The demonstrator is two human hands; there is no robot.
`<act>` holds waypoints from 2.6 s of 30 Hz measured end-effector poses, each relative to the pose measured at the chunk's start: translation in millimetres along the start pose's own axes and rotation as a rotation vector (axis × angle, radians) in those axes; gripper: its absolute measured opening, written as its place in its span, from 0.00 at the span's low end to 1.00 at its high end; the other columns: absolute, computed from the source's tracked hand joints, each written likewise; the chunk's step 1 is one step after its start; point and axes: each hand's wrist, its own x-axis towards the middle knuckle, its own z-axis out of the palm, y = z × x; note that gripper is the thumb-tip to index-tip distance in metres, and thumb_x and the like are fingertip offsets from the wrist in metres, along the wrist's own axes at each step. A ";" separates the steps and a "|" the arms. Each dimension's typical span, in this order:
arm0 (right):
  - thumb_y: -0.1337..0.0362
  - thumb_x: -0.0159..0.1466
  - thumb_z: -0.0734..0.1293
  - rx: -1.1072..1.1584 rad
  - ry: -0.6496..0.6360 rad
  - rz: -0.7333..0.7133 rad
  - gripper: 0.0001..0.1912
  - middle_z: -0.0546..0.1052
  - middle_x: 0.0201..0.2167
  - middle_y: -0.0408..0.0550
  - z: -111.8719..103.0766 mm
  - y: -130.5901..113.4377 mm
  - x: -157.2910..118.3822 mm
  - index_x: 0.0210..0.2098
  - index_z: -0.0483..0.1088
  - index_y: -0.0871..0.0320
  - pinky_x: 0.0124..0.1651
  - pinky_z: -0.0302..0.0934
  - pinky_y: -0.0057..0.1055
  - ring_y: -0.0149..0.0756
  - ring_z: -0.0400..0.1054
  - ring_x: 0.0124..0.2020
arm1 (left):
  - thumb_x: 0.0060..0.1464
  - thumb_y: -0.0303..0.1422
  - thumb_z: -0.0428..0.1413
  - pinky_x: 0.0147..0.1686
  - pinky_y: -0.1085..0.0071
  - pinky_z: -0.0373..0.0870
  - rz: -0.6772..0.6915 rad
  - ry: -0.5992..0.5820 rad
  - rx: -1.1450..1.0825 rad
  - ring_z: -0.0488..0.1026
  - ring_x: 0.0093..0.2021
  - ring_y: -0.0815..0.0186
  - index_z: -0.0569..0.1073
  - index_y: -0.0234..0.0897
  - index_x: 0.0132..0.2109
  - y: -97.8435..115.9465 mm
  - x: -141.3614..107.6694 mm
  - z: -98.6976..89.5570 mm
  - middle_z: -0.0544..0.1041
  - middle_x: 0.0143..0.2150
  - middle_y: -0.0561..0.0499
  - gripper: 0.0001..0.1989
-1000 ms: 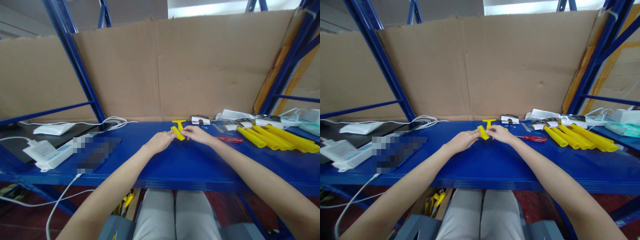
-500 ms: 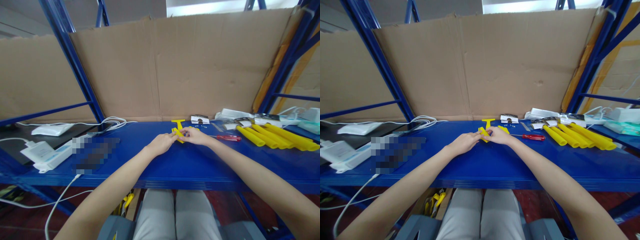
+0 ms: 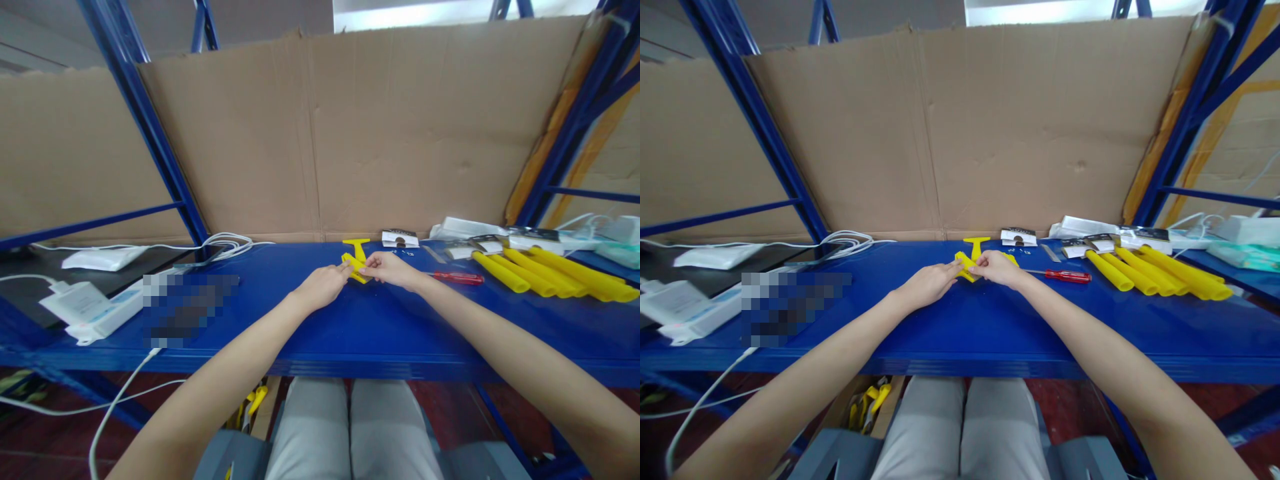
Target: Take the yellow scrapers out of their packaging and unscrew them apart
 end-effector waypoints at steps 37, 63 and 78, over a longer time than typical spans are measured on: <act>0.67 0.58 0.72 0.308 0.364 0.203 0.06 0.77 0.22 0.47 -84.9 25.3 2.0 0.27 0.71 0.61 0.22 0.63 0.22 0.26 0.68 0.19 | 0.61 0.25 0.45 0.53 0.63 0.71 -0.063 0.004 -0.066 0.73 0.55 0.60 0.66 0.34 0.60 -0.2 -1.2 -3.6 0.70 0.60 0.42 0.21; 0.73 0.60 0.65 0.320 0.469 0.032 0.08 0.74 0.24 0.42 -72.6 45.1 24.3 0.38 0.66 0.57 0.29 0.67 0.24 0.29 0.72 0.25 | 0.61 0.26 0.45 0.53 0.61 0.71 -0.059 0.024 -0.111 0.73 0.55 0.59 0.67 0.34 0.59 0.1 -2.2 -3.4 0.70 0.60 0.42 0.20; 0.75 0.63 0.58 0.306 0.375 0.159 0.08 0.74 0.27 0.46 -81.1 38.4 35.9 0.32 0.62 0.56 0.28 0.66 0.26 0.30 0.70 0.25 | 0.60 0.24 0.45 0.51 0.62 0.72 -0.063 0.018 -0.114 0.73 0.54 0.58 0.66 0.38 0.61 1.3 -3.3 -5.5 0.70 0.60 0.43 0.22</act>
